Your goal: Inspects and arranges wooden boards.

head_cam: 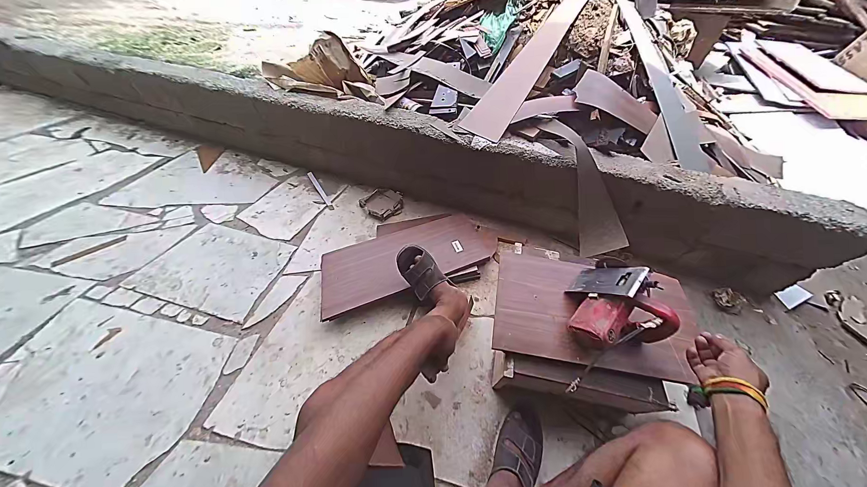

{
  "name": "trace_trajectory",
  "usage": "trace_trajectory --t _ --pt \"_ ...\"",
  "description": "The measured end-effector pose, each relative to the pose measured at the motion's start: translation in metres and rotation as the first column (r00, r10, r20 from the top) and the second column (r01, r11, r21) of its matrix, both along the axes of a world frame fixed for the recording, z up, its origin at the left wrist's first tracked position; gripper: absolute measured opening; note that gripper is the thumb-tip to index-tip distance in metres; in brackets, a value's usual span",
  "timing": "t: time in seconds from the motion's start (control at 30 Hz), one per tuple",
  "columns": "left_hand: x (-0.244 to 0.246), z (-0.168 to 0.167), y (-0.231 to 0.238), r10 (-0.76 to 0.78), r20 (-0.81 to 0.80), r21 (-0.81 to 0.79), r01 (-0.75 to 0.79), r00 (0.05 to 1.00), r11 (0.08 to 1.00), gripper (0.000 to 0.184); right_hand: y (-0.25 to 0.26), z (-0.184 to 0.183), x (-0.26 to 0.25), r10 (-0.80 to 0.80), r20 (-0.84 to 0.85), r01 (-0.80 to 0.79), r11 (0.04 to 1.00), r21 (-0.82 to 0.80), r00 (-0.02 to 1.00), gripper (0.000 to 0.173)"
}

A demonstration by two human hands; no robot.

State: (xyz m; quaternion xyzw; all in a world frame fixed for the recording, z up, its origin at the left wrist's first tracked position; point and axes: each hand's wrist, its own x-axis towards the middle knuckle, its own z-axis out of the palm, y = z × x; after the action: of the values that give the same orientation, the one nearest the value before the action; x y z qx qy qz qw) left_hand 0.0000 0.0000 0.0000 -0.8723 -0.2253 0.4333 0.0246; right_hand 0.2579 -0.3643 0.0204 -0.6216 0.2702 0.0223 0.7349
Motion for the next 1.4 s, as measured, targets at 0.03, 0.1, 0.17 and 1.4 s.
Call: trace_trajectory --t 0.03,0.1,0.17,1.4 --pt "0.004 0.072 0.037 0.143 0.124 -0.074 -0.134 0.982 0.988 0.05 -0.003 -0.002 -0.001 -0.005 -0.006 0.005 1.0 0.007 1.0 0.004" --pt "0.018 0.196 0.095 0.35 0.616 -0.083 -0.383 0.706 0.92 0.038 -0.007 -0.003 -0.004 -0.014 0.0 0.014 1.0 -0.014 1.0 0.008" --pt "0.03 0.3 0.127 0.148 0.989 -0.141 -0.503 -0.025 0.853 0.069 -0.009 -0.002 -0.004 -0.004 0.027 0.006 0.998 -0.07 1.0 0.016" --pt "-0.01 -0.079 -0.054 0.996 -0.074 -0.983 -0.17 0.051 -0.065 0.027 0.03 0.025 -0.011 0.769 -0.362 -0.727 0.188 -0.66 0.527 0.042"
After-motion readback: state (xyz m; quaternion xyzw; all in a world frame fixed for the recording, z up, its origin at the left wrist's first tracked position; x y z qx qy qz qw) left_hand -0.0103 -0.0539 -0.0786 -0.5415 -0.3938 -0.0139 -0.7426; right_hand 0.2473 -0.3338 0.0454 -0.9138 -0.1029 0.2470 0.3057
